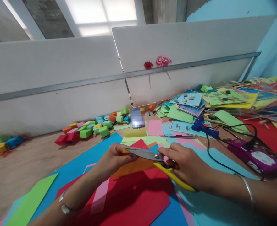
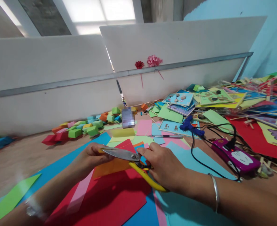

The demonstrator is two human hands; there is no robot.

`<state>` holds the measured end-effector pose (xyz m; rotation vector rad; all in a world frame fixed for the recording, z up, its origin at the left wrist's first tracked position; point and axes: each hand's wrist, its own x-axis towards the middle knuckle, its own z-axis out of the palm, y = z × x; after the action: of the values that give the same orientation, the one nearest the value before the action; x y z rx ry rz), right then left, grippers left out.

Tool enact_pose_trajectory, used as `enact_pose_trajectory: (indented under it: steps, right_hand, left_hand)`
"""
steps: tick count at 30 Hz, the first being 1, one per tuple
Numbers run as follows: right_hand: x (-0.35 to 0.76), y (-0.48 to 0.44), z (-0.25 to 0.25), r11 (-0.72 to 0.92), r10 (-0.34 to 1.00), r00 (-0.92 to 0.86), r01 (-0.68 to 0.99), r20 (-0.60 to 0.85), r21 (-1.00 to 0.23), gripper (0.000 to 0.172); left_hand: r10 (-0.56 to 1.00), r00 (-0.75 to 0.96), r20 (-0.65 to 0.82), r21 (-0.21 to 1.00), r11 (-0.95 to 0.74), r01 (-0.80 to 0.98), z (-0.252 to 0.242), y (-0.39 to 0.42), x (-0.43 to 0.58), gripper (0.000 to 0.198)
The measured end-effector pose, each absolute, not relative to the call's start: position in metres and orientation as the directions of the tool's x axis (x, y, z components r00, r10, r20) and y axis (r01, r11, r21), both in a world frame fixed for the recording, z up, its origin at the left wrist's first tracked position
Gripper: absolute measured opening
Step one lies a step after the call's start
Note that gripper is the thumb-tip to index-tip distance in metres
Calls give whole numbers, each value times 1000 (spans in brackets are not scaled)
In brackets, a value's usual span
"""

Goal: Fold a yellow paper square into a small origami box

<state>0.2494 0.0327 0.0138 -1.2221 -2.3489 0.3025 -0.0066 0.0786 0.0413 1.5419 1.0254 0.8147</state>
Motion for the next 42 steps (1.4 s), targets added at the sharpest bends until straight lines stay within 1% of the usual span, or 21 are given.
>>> enact_pose_trajectory:
  steps: [3,5,9,12,14,15,17,18,20,22,24,25,26,27,29,30,31,32,34,38,42]
  right_hand:
    - [249,35,9,584,811,-491,693,317,-423,49]
    - [247,34,6,592,806,-503,675,313,-440,49]
    - [244,31,9,594,804,-493,634,333,-495,36]
    - [252,46,16,514,857,-374,669,354,-538,31]
    - [264,65,18,399,905,-258,789,338,-467,32]
    - [271,76,17,316,925,-183,858,333,-406,33]
    - [285,96,12,162,964,-99,954,246,-252,30]
    - [291,103,9,121,974,-83,977,210,-175,29]
    - [297,109,5,91,982,-72,991,172,-103,27]
    - [297,106,6,80,985,-68,994,157,-71,23]
    - [292,98,13,77,981,-68,996,182,-39,21]
    - [288,92,19,105,972,-93,993,215,-47,22]
    - [283,87,24,168,954,-139,982,267,-87,23]
    - [278,81,29,263,927,-200,950,316,-170,23]
    - [268,71,35,434,893,-315,791,322,-431,24]
    - [263,66,36,452,892,-356,692,278,-563,24]
    - [259,62,36,424,896,-388,611,214,-668,22]
    - [255,60,35,377,903,-398,560,160,-738,19]
    - [251,57,30,290,919,-385,518,83,-805,17]
    - [255,62,24,171,942,-336,498,-7,-850,16]
    - [261,70,22,92,952,-300,463,-58,-882,13]
  left_hand:
    - [920,389,-38,977,-48,209,42,78,-7,6]
    - [920,388,-53,978,-31,206,43,77,-7,8]
    - [915,395,-85,980,6,198,46,74,-7,16]
    - [936,308,-174,975,119,190,50,73,-7,32]
    - [945,237,-224,970,191,152,53,72,-7,40]
    - [947,212,-240,968,216,129,53,72,-7,43]
    - [949,183,-257,966,244,88,54,73,-8,46]
    - [948,181,-263,965,253,75,53,74,-8,46]
    - [943,191,-272,962,267,53,52,75,-9,46]
    - [935,201,-291,956,290,37,50,75,-8,45]
    - [928,205,-311,950,312,30,48,75,-7,43]
    - [925,208,-320,947,320,32,48,75,-6,41]
    - [921,210,-327,944,326,39,47,75,-5,40]
    - [919,210,-332,943,330,47,45,75,-4,40]
    - [915,209,-345,939,338,66,43,74,-2,40]
    - [911,211,-353,935,345,76,42,74,-1,42]
    - [908,211,-361,933,351,87,40,74,0,43]
    - [906,209,-369,929,355,99,39,74,0,45]
    - [904,207,-375,926,355,126,37,75,0,48]
    - [915,203,-348,935,323,146,36,80,0,49]
    - [931,193,-311,950,297,97,38,87,-3,47]
